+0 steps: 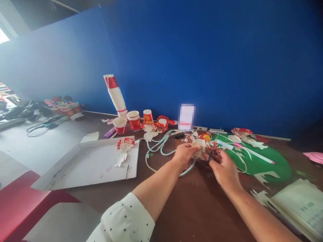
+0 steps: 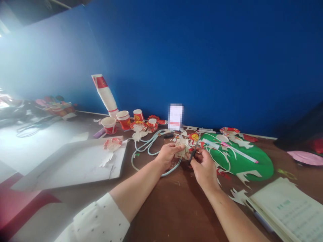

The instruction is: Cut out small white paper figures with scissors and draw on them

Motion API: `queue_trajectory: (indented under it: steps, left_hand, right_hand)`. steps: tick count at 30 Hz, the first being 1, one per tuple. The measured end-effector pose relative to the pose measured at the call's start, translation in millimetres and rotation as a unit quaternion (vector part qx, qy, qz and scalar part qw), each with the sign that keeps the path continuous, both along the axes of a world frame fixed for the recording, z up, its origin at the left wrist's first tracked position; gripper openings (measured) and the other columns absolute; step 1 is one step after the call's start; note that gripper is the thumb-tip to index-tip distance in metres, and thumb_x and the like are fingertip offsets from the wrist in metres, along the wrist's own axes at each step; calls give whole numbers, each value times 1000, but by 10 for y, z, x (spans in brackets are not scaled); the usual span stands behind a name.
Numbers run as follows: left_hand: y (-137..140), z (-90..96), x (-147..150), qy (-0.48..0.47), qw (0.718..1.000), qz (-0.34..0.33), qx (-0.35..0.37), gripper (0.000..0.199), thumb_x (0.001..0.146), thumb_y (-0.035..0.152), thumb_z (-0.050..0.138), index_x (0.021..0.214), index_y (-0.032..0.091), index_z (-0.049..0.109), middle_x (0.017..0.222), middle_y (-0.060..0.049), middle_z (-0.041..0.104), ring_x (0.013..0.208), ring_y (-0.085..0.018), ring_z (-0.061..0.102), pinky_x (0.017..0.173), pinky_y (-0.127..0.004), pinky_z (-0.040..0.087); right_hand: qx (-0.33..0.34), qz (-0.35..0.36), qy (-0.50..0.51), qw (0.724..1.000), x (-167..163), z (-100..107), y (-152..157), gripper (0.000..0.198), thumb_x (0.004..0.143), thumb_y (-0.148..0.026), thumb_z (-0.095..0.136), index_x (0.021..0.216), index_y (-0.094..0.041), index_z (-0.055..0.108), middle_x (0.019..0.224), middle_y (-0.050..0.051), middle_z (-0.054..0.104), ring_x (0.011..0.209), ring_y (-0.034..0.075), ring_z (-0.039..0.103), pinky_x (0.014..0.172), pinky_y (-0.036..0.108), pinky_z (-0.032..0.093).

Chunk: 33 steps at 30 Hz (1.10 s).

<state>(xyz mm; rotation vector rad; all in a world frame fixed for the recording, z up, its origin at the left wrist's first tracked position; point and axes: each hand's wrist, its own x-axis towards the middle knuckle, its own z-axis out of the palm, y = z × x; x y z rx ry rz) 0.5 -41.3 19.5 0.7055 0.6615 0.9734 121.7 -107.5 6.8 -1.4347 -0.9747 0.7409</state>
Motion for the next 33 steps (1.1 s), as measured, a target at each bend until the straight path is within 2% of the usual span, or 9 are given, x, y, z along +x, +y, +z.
queue_trajectory:
  steps: [7, 14, 18, 23, 28, 33]
  left_hand:
    - [43, -5, -35, -4, 1000, 10, 0, 42, 51, 29, 86, 81, 6, 68, 71, -10, 68, 60, -19, 63, 67, -35, 52]
    - [40, 58, -100, 3, 1000, 1, -8, 40, 54, 29, 84, 82, 7, 67, 70, -9, 67, 58, -17, 62, 63, -32, 50]
    - [43, 90, -133, 8, 1000, -6, 2, 39, 55, 32, 82, 82, 8, 67, 67, -9, 67, 55, -18, 61, 59, -32, 48]
    - [59, 101, -142, 11, 1000, 15, 8, 37, 58, 30, 80, 83, 7, 67, 69, -10, 67, 57, -19, 61, 59, -31, 47]
    - [79, 80, -136, -2, 1000, 22, 15, 39, 58, 30, 81, 85, 6, 68, 71, -10, 67, 60, -18, 62, 62, -31, 47]
    - [88, 60, -137, -7, 1000, 25, 10, 42, 57, 32, 82, 87, 7, 67, 72, -10, 67, 60, -18, 62, 63, -32, 48]
  right_hand:
    - [-10, 1, -4, 1000, -13, 24, -15, 47, 67, -41, 76, 106, -22, 59, 89, 6, 72, 74, 23, 68, 56, 30, 55]
    - [-34, 56, 19, 998, -26, 37, -20, 45, 68, -44, 75, 106, -24, 63, 87, 5, 73, 69, 23, 68, 44, 28, 51]
    - [-58, 96, 33, 993, -57, 101, -48, 44, 69, -49, 72, 107, -26, 67, 81, 3, 73, 71, 24, 68, 44, 29, 51]
    - [-93, 108, 23, 990, -71, 145, -75, 45, 70, -49, 72, 109, -27, 70, 69, 1, 70, 67, 23, 66, 43, 28, 47]
    - [-87, 158, 44, 983, -50, 129, -83, 45, 74, -48, 70, 113, -25, 68, 77, 2, 69, 69, 19, 63, 44, 24, 45]
    - [-86, 162, 45, 982, -52, 111, -81, 47, 74, -51, 69, 112, -24, 68, 76, 1, 67, 64, 17, 62, 44, 24, 45]
